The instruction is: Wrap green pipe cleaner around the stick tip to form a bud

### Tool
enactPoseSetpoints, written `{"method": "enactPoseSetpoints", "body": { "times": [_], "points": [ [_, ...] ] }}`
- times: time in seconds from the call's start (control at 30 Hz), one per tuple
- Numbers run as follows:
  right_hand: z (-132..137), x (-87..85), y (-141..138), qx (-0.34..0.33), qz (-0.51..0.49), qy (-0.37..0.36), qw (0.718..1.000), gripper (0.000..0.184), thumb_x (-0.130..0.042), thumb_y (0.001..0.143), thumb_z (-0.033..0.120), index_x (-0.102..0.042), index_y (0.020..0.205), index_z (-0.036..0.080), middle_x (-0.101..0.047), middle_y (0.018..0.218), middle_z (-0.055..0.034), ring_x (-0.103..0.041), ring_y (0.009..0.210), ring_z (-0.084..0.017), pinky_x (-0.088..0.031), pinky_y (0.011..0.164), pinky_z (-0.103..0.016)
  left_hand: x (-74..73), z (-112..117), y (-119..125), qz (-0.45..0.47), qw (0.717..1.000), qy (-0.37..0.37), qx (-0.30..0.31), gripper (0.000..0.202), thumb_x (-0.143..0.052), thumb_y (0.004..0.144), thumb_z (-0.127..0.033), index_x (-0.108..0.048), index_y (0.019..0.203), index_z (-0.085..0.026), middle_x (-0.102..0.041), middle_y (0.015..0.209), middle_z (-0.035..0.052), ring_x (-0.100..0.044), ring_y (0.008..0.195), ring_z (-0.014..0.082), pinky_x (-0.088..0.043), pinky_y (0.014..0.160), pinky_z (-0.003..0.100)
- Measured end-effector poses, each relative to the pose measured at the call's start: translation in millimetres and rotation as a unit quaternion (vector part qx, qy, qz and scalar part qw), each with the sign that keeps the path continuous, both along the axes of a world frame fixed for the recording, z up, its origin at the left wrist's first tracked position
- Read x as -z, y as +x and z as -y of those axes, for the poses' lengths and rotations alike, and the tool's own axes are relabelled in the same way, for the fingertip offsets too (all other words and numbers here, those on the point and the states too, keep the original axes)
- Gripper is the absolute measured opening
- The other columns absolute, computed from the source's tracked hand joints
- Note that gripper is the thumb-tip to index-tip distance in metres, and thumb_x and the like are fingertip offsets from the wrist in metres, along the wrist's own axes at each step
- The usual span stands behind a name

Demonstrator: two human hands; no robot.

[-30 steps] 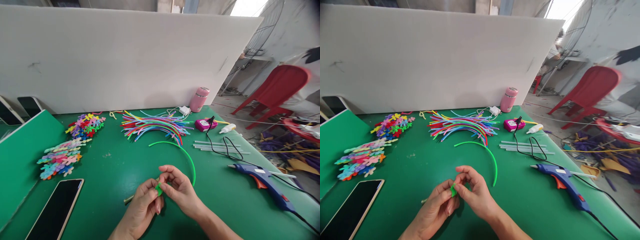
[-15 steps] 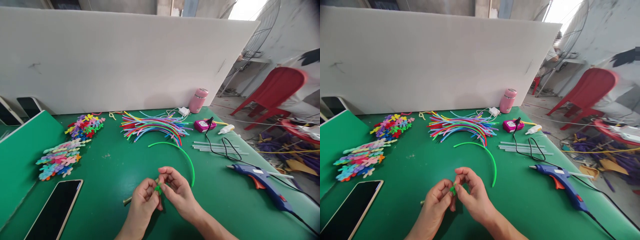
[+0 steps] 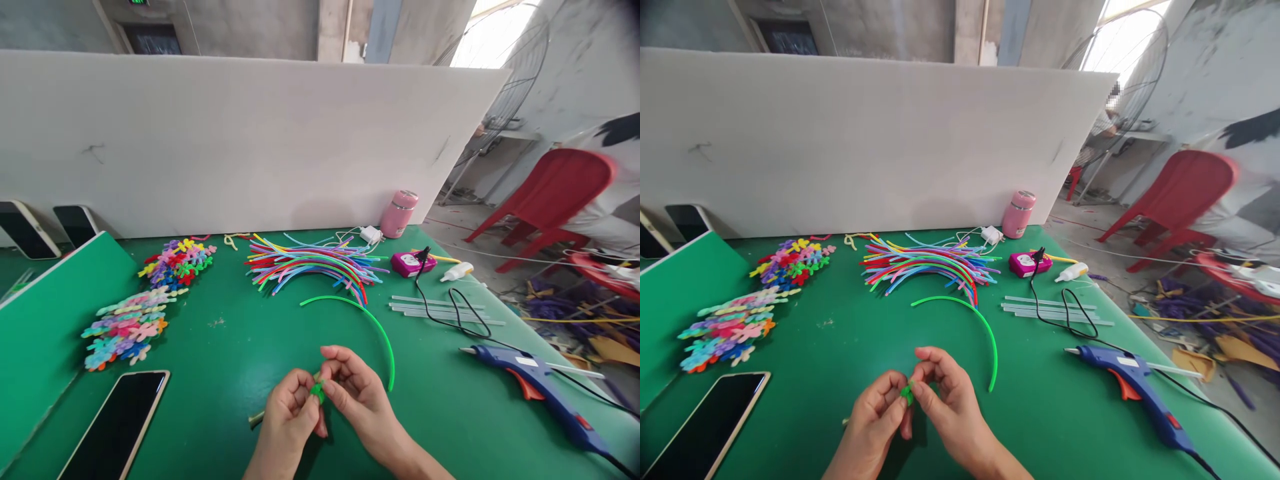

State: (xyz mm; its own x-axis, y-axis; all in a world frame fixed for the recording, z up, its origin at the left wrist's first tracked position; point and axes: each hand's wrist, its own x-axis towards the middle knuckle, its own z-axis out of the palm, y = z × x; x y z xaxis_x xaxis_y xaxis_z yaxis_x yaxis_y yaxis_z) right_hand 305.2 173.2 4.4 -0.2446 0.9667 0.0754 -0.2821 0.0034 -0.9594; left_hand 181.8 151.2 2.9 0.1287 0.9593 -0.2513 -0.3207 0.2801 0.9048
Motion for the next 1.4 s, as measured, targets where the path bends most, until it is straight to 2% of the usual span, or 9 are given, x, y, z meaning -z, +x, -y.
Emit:
{"method": "enactPoseSetpoints", "body": {
  "times": [0.27,0.47,0.57,0.73,0.87,1.03,1.23,1.33,1.4],
  "points": [
    [1,1.4,1,-0.012,-0.007,0.001,1.000,0.030,-0.059,0.078,0.033,-0.052,0.104,0.021,-0.055,0.078,-0.0026,-0.052,0.074,-0.013,-0.043,0.069,-0.027,11.7,-2,-1,-0.050,0.998,0.046,-0.013,0.028,-0.060,0.068,-0.043,-0.047,0.064,-0.017,-0.048,0.044,-0.0055,-0.042,0.040,0.0073,-0.032,0.042,0.019],
    [2,0.1,0,-0.007,-0.002,-0.005,1.000,0.029,-0.059,0.078,0.033,-0.052,0.103,0.021,-0.055,0.078,-0.0028,-0.052,0.074,-0.014,-0.043,0.069,-0.028,-2.2,2,5,-0.110,0.990,0.058,-0.069,0.020,-0.060,0.067,-0.032,-0.047,0.062,-0.018,-0.047,0.044,-0.0063,-0.042,0.040,0.0073,-0.033,0.042,0.018],
    [2,0.9,1,-0.009,-0.001,0.003,1.000,0.028,-0.059,0.078,0.033,-0.052,0.103,0.022,-0.055,0.077,-0.0021,-0.052,0.073,-0.013,-0.043,0.068,-0.027,-3.4,2,4,-0.113,0.990,0.056,-0.064,0.019,-0.059,0.068,-0.032,-0.047,0.062,-0.018,-0.047,0.044,-0.0061,-0.042,0.040,0.0074,-0.034,0.042,0.018],
    [2,2.0,2,-0.011,0.009,0.020,1.000,0.027,-0.058,0.079,0.031,-0.052,0.103,0.022,-0.054,0.077,-0.0016,-0.052,0.073,-0.013,-0.043,0.068,-0.026,11.8,0,0,-0.101,0.992,0.074,-0.011,0.022,-0.054,0.071,-0.037,-0.045,0.065,-0.018,-0.046,0.045,-0.0062,-0.042,0.040,0.0073,-0.033,0.041,0.017],
    [4,1.5,2,-0.005,0.027,0.028,0.999,0.025,-0.056,0.080,0.031,-0.052,0.103,0.022,-0.054,0.078,-0.0020,-0.051,0.075,-0.013,-0.042,0.071,-0.027,22.3,0,0,-0.127,0.986,0.109,-0.007,0.022,-0.048,0.076,-0.038,-0.044,0.067,-0.018,-0.043,0.048,-0.0065,-0.039,0.041,0.0069,-0.031,0.041,0.016],
    [5,2.7,1,0.012,0.038,0.039,0.998,0.024,-0.055,0.080,0.032,-0.051,0.102,0.022,-0.053,0.078,-0.0020,-0.051,0.075,-0.013,-0.042,0.072,-0.027,29.1,2,1,-0.217,0.960,0.176,-0.036,0.016,-0.044,0.077,-0.031,-0.043,0.066,-0.019,-0.038,0.050,-0.0070,-0.034,0.042,0.0074,-0.029,0.040,0.017],
    [5,6.4,-3,0.037,0.026,0.044,0.998,0.022,-0.056,0.079,0.031,-0.053,0.098,0.021,-0.053,0.074,-0.0011,-0.051,0.070,-0.012,-0.044,0.068,-0.025,24.9,7,7,-0.343,0.902,0.236,-0.112,0.009,-0.043,0.075,-0.021,-0.044,0.066,-0.021,-0.041,0.050,-0.0071,-0.038,0.045,0.0087,-0.031,0.045,0.018],
    [6,7.5,-4,0.039,0.017,0.046,0.998,0.022,-0.056,0.080,0.030,-0.053,0.100,0.021,-0.053,0.075,-0.0015,-0.052,0.071,-0.013,-0.044,0.068,-0.026,22.5,7,5,-0.368,0.885,0.258,-0.123,0.007,-0.044,0.074,-0.019,-0.045,0.067,-0.021,-0.043,0.049,-0.0076,-0.040,0.044,0.0086,-0.032,0.045,0.018],
    [5,8.1,-4,0.036,0.010,0.049,0.998,0.024,-0.056,0.080,0.029,-0.052,0.103,0.023,-0.055,0.077,-0.0020,-0.053,0.074,-0.013,-0.044,0.070,-0.026,22.4,5,2,-0.366,0.884,0.267,-0.114,0.007,-0.044,0.075,-0.019,-0.046,0.068,-0.021,-0.044,0.049,-0.0074,-0.040,0.043,0.0084,-0.032,0.043,0.017]
  ]
}}
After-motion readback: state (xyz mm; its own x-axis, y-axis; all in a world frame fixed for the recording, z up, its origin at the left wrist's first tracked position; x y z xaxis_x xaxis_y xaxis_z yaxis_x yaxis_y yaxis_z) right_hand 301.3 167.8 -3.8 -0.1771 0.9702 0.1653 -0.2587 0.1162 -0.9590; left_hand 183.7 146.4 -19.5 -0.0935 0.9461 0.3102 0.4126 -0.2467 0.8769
